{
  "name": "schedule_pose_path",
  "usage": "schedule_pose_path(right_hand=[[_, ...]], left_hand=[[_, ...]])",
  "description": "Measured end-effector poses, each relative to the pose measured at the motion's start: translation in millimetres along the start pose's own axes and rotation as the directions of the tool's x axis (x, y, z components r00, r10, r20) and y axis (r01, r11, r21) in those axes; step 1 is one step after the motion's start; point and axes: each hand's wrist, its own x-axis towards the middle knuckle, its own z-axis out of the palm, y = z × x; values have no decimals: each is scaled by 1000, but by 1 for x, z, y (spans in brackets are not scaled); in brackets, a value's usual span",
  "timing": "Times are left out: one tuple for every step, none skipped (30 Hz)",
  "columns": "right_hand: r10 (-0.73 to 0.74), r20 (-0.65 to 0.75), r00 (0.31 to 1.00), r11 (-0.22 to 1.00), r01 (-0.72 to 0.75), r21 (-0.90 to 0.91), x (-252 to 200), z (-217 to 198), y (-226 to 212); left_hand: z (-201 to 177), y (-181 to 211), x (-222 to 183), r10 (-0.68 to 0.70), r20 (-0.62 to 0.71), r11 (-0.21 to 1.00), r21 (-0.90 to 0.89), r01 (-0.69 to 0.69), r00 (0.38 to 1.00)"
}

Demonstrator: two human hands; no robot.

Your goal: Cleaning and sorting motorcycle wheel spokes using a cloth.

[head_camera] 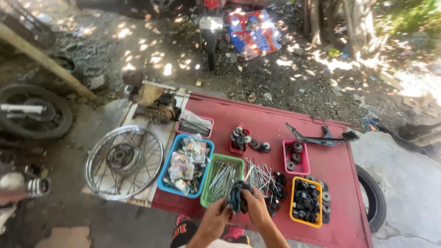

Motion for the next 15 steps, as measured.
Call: schedule_pose_path(right_hand=[[16,6,1000,1000,-16,-11,-5,2,-2],[-13,68,998,1000,15,-19,-9,4,-5],[-58,134,989,998,61,-16,-5,11,-10],[-57,142,988,998,61,-19,-7,7,-6],[-47,99,994,999,48,-11,-5,7,-2],[-36,55,998,999,36,-3,-3,8,2],[-41,58,997,999,41,1,-3,9,3],[-42,49,998,999,40,30,-2,11,4],[-39,35,999,998,37,54,-4,9,6],[-41,32,999,998,39,53,-3,8,5],[-46,39,998,996,43,82,-4,7,7],[-52,46,998,993,47,111,-4,7,9],[-49,32,998,992,45,115,-7,8,9],[-72,4,997,993,71,91,-9,10,10],[-100,-29,995,993,101,65,-11,12,9]], left_hand=[[0,-6,-3,-6,-14,1000,-13,5,1000],[-1,-12,-5,-12,-29,999,-49,11,1000],[-6,-12,0,-8,-35,997,-74,5,999],[-1,-11,-3,-3,-42,997,-75,-1,999],[-1,-7,-4,5,-53,997,-77,-9,999],[0,-2,-4,13,-64,997,-79,-18,998],[1,2,-6,17,-63,997,-74,-22,998],[1,6,-6,-5,-74,999,-48,1,997],[4,7,-9,-31,-84,999,-29,29,996],[3,10,-8,-31,-81,999,-30,28,996],[1,13,-9,-35,-48,999,-30,34,998],[-1,16,-10,-40,-15,999,-30,40,999],[-5,13,-8,-52,-5,998,-29,52,999],[-10,11,-6,-65,10,998,19,64,998],[-15,9,-2,-78,32,995,68,75,996]])
